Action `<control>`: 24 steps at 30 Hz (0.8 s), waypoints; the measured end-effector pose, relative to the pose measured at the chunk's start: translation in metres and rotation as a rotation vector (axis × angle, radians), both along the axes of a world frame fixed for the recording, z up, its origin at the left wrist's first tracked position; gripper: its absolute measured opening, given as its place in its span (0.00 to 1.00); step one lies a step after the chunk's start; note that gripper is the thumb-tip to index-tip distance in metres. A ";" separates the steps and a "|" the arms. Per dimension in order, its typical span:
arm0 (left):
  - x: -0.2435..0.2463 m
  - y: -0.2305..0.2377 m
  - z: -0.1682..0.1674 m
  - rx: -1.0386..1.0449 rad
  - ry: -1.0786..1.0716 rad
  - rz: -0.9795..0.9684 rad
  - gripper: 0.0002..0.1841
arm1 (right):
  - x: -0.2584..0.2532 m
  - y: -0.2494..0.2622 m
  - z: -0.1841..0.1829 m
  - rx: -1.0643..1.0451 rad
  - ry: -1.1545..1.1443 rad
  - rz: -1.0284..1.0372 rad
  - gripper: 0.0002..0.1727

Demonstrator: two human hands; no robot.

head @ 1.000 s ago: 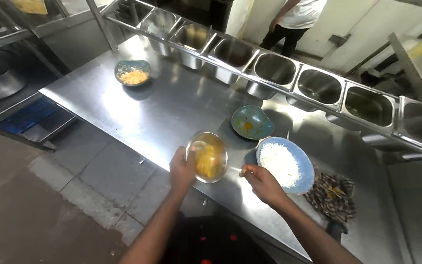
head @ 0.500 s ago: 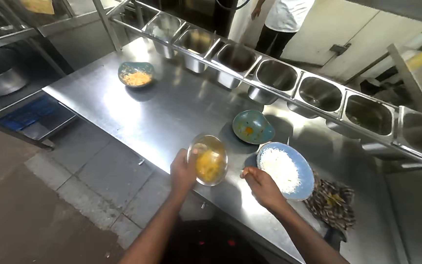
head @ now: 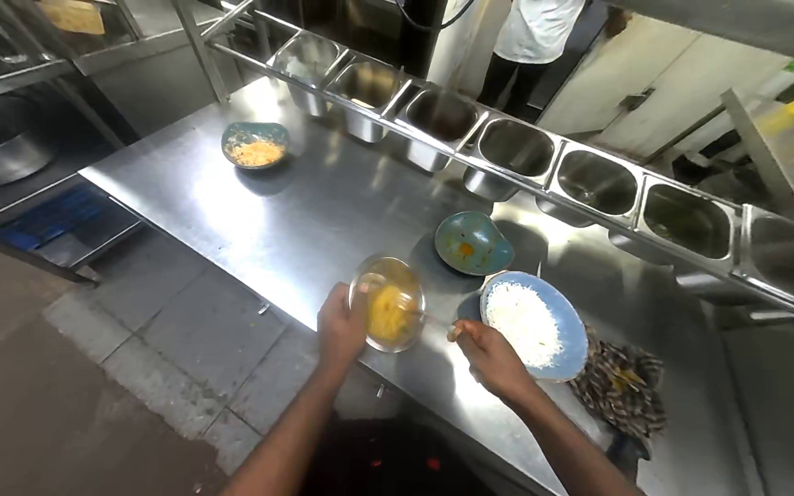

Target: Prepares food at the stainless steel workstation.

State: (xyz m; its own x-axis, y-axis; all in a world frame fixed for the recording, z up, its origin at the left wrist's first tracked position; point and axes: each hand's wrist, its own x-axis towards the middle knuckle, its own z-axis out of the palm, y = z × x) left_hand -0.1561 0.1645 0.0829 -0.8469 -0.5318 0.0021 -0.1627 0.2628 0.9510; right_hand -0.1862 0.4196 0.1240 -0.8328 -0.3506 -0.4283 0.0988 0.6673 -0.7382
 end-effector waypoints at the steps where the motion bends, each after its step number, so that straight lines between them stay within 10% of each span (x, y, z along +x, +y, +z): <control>1: 0.000 0.000 0.000 0.001 0.000 0.001 0.18 | 0.000 0.001 0.001 0.005 -0.020 0.024 0.17; 24: 0.000 0.000 0.000 0.014 0.002 -0.004 0.18 | -0.007 0.001 0.007 0.089 0.019 0.072 0.17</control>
State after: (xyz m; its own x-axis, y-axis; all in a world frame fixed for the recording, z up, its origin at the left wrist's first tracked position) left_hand -0.1563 0.1644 0.0834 -0.8491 -0.5282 -0.0040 -0.1600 0.2501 0.9549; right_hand -0.1934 0.4203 0.1311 -0.8151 -0.3712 -0.4447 0.0344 0.7353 -0.6768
